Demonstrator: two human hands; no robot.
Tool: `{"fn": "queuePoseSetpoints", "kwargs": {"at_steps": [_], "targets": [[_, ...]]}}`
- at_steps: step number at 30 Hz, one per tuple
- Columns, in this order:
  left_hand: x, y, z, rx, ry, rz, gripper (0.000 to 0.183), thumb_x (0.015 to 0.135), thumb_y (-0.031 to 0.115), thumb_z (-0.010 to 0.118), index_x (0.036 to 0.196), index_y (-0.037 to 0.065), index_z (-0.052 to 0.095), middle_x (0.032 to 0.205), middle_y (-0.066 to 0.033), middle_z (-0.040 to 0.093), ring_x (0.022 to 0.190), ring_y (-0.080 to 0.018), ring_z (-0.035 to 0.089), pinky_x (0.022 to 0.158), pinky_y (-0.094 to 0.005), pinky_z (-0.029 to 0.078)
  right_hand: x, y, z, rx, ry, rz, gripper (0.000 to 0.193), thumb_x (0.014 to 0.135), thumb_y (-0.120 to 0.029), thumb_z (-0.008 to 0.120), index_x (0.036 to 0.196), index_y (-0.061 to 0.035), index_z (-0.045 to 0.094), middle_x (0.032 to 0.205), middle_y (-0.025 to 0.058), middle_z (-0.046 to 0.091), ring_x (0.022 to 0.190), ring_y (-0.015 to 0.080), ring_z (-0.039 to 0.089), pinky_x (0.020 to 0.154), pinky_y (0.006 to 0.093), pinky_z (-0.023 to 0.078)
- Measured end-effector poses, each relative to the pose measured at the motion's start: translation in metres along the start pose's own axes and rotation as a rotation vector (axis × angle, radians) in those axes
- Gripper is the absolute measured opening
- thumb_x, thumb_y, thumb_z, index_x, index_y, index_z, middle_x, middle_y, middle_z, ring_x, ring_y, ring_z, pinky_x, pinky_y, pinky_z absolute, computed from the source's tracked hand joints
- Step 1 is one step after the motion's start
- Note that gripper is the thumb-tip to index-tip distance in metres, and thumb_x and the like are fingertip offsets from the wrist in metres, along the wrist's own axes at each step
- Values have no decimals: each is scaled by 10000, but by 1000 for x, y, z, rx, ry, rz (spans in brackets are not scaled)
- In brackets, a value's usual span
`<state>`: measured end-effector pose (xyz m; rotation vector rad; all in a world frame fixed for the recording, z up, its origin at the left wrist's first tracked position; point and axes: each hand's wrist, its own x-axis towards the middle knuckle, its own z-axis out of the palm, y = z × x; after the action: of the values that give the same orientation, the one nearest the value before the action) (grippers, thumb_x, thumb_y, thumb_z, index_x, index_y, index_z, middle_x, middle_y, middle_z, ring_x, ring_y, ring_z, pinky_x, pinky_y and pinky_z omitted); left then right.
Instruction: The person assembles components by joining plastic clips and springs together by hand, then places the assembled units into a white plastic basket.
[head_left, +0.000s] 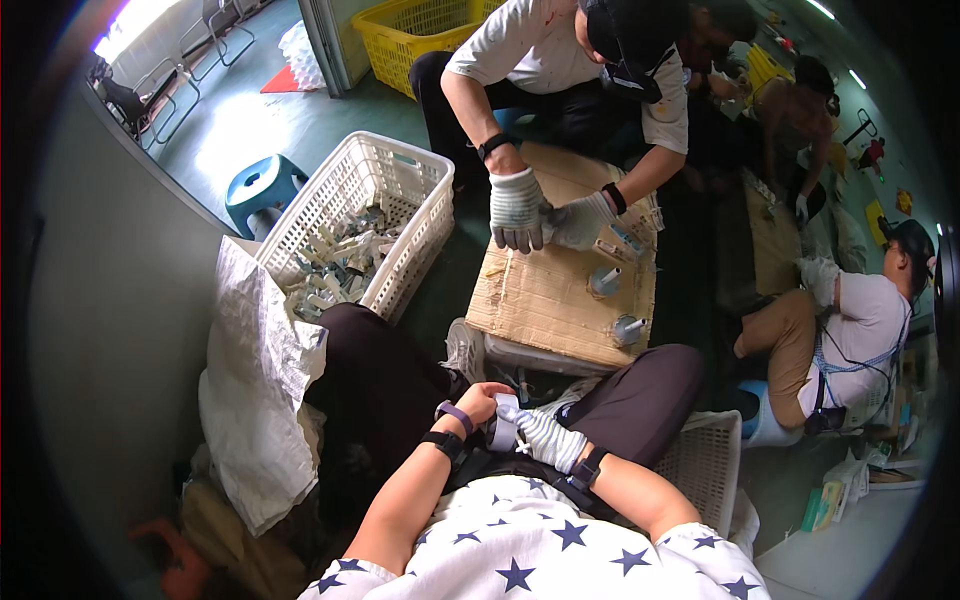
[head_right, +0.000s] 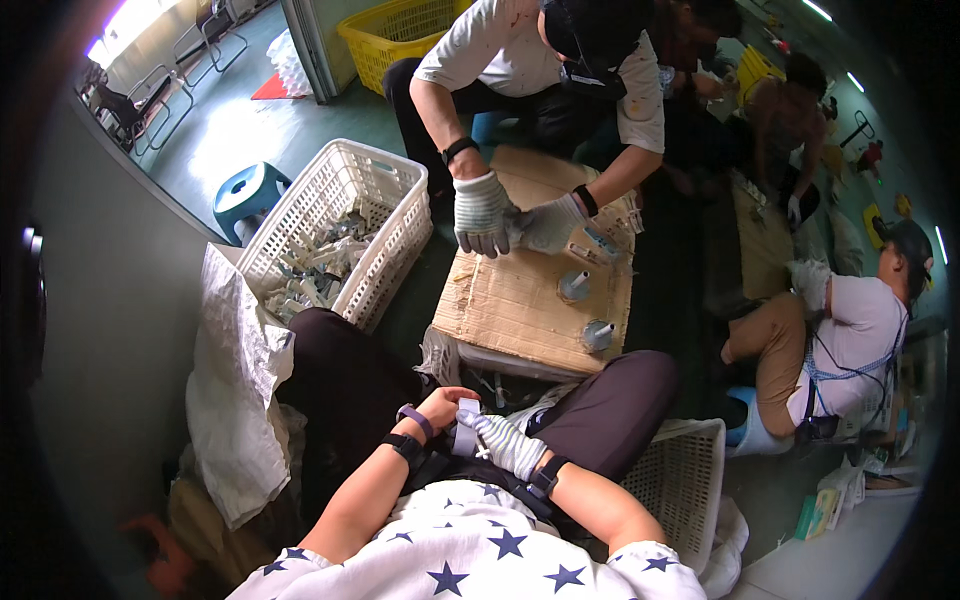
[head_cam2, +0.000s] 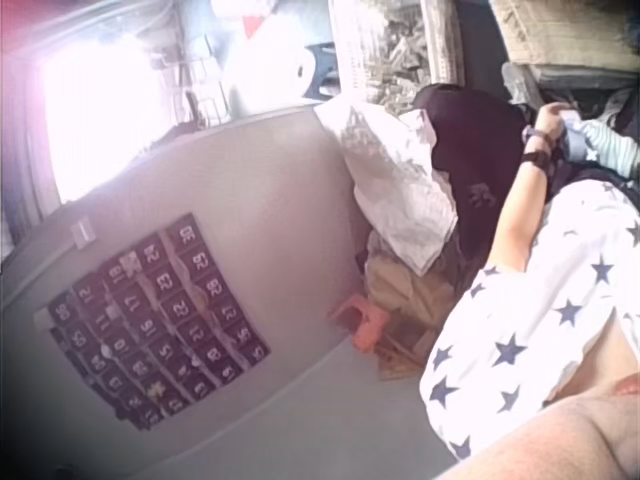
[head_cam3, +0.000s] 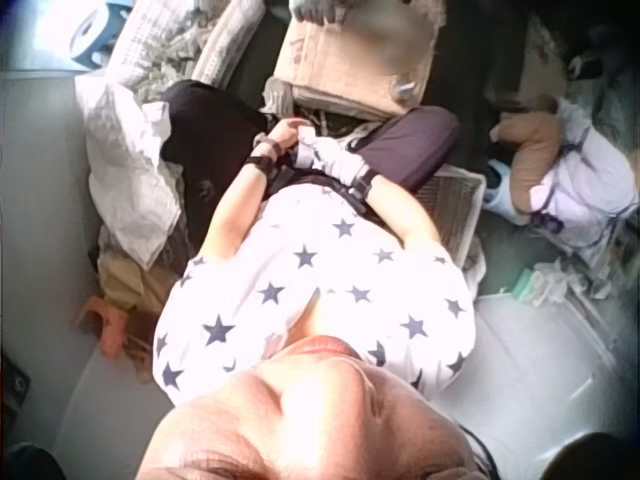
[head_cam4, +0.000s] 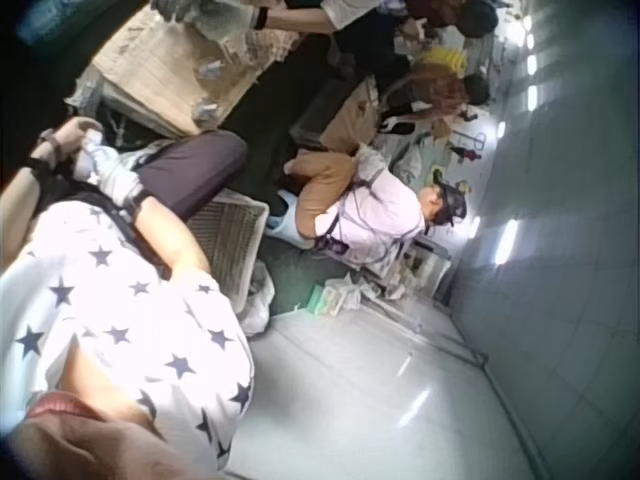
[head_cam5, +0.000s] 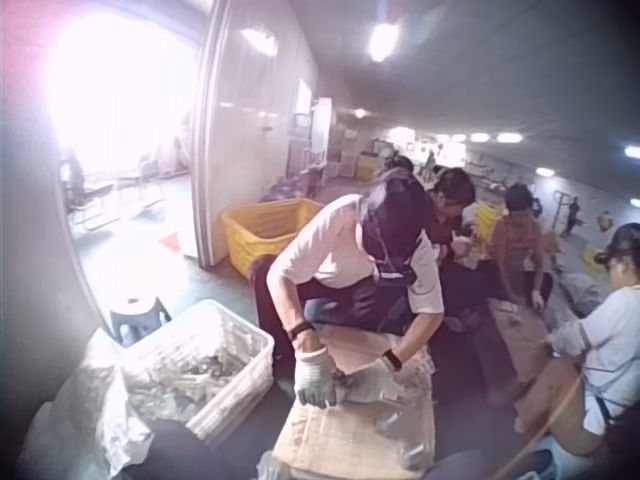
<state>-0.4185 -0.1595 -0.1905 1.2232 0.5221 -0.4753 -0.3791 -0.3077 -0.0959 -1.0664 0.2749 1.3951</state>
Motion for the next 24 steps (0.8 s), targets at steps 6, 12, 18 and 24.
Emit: {"fn": "queuePoseSetpoints", "kwargs": {"at_steps": [6,12,18,24], "targets": [[2,-1,0,18,-13,-48,325,750,-71,536,1058,-2,615,956,-64,642,856,-126,593,757,-245,464,-3,-3,0,-18,-10,32,264,864,-308,585,979,-72,601,853,8,633,716,111,612,639,243,501],[1,3,2,69,11,-88,347,728,-61,490,1030,19,643,948,-75,658,859,-149,604,768,-254,470,19,17,-20,106,-41,46,255,865,-315,582,969,-83,607,840,3,633,706,107,609,629,246,503],[-1,1,1,101,-11,-61,321,732,-50,511,1018,4,645,948,-80,657,856,-151,600,783,-254,466,24,23,-24,135,-31,77,246,867,-324,580,951,-96,616,813,-17,629,674,88,598,605,230,490],[-6,7,2,115,-42,-78,296,773,-53,525,1051,-14,619,964,-69,647,849,-130,594,767,-246,463,25,26,-29,55,-12,64,243,872,-340,572,930,-111,632,805,-36,620,638,66,564,574,207,455]]}}
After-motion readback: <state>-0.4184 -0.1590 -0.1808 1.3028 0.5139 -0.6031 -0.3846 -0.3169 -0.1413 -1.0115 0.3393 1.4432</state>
